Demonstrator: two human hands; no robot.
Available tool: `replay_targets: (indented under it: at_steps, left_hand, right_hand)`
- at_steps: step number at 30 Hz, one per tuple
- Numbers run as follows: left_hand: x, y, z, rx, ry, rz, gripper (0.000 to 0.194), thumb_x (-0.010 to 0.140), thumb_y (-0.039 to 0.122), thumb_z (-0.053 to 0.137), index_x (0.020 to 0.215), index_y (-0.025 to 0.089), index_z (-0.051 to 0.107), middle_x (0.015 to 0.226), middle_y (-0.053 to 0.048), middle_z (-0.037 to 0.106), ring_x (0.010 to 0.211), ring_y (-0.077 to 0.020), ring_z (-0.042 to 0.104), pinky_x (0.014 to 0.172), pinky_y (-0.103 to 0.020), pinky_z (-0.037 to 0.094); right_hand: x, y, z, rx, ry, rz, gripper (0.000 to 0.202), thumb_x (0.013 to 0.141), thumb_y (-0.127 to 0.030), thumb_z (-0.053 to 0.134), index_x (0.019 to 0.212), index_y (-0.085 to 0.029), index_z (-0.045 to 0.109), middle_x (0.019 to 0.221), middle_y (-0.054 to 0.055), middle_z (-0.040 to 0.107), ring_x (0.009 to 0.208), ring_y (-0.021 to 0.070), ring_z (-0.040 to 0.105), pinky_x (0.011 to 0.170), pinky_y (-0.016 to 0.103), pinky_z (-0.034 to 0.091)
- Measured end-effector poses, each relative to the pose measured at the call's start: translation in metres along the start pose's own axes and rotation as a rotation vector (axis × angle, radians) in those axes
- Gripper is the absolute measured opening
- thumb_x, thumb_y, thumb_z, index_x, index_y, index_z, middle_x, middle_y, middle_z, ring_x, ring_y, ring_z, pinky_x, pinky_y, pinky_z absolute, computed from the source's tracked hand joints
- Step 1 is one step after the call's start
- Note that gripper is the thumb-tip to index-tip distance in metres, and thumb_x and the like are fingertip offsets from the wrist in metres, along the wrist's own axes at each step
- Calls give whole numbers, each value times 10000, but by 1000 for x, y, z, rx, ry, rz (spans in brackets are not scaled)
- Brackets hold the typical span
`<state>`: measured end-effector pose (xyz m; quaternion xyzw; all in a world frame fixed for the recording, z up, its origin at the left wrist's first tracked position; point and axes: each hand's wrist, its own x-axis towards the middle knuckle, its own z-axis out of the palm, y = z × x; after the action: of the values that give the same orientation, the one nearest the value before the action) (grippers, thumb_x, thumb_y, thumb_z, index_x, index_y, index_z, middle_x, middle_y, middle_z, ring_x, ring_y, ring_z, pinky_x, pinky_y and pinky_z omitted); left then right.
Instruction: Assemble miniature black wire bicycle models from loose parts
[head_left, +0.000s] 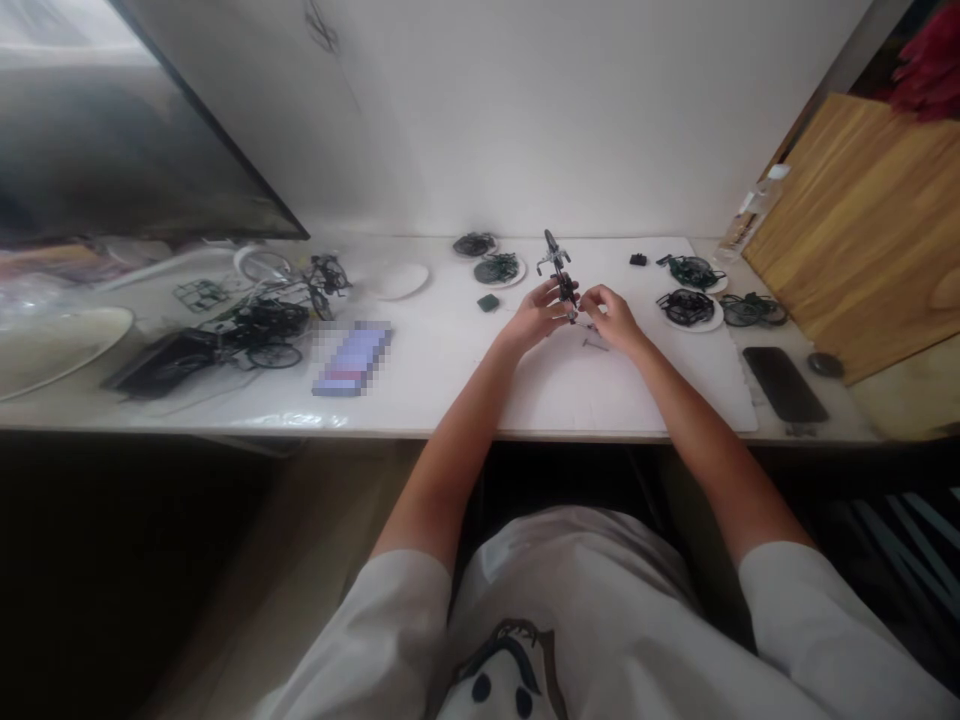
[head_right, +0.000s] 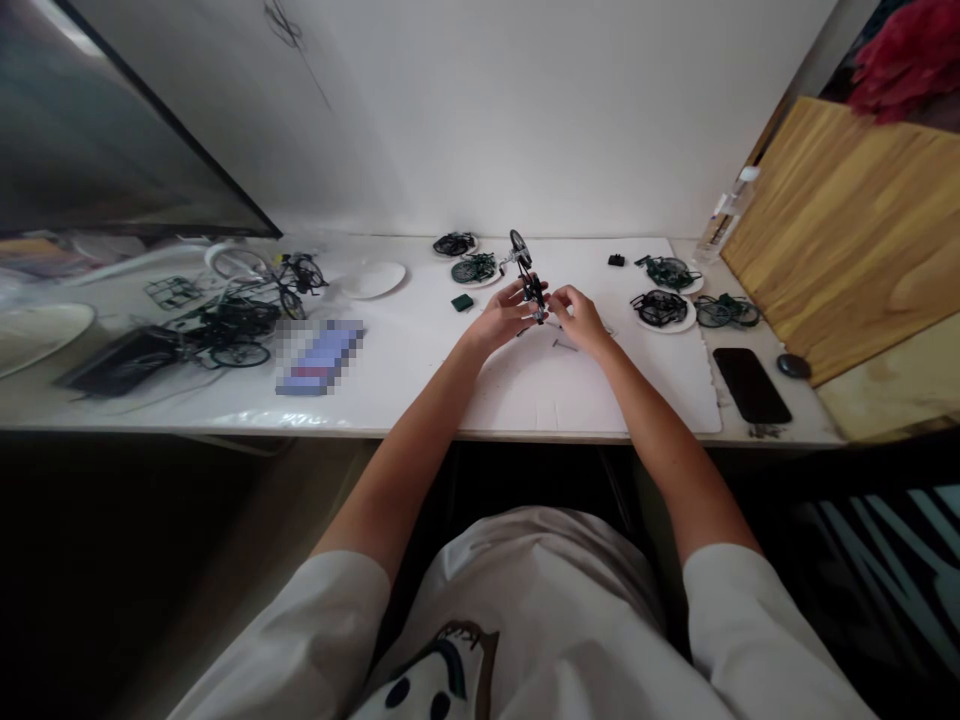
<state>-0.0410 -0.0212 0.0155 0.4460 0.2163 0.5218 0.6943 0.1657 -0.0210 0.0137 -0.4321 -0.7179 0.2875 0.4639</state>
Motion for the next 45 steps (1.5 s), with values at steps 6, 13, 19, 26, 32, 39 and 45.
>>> replay_targets:
  at_steps: [6, 13, 19, 26, 32, 39, 45]
  left_hand:
    - [1, -2, -3, 8, -17, 1, 674, 666, 149, 971, 1296, 236, 748, 1549, -159, 645, 1354, -321, 657, 1118, -482, 527]
    - [-1, 3, -1, 13, -52, -30, 682, 691, 125, 886, 1341, 247, 722, 1378, -121, 720, 1283, -290, 681, 1070, -498, 561]
    - [4, -8, -5, 103, 16, -24, 888, 643, 101, 948, 1465, 237, 641, 1248, -118, 753, 1097, -241, 736, 1019, -442, 577]
    - [7, -14, -5, 149, 90, -17, 847, 693, 49, 868, 1482, 227, 618, 1470, -190, 699, 1172, -279, 738, 1038, -474, 587]
    - [7, -14, -5, 144, 84, -13, 841, 710, 53, 853, 1495, 224, 605, 1537, -198, 665, 1232, -293, 729, 1039, -459, 583]
    - [10, -20, -11, 156, 67, 10, 857, 708, 92, 888, 1504, 242, 608, 1500, -187, 696, 1192, -269, 738, 1000, -416, 582]
    - [9, -21, -9, 158, 50, -7, 894, 688, 86, 911, 1520, 220, 610, 1400, -185, 744, 1102, -242, 747, 996, -419, 580]
  right_hand:
    - [-1, -1, 0, -11, -13, 24, 569, 963, -817, 600, 971, -248, 601, 970, 94, 739, 958, 270, 663, 840, 408, 550]
    - [1, 1, 0, -44, 10, -13, 475, 953, -721, 635, 942, -246, 616, 973, 104, 747, 972, 287, 670, 821, 416, 551]
    - [3, 0, 1, -82, 16, -9, 478, 921, -716, 686, 919, -240, 660, 989, 113, 772, 976, 296, 677, 856, 432, 558]
    - [1, -3, 2, -98, -1, -34, 484, 925, -717, 673, 904, -233, 688, 969, 108, 787, 944, 290, 692, 899, 443, 555]
    - [-1, -7, 2, -95, 16, -31, 463, 904, -688, 700, 932, -226, 706, 975, 111, 783, 928, 275, 690, 817, 402, 557]
    - [-1, -11, 0, -142, 14, 1, 434, 908, -665, 708, 853, -238, 652, 912, 96, 758, 859, 257, 651, 859, 413, 544]
    - [-1, -11, 0, -210, -12, -23, 474, 979, -677, 608, 777, -251, 560, 804, 50, 676, 800, 231, 579, 822, 373, 490]
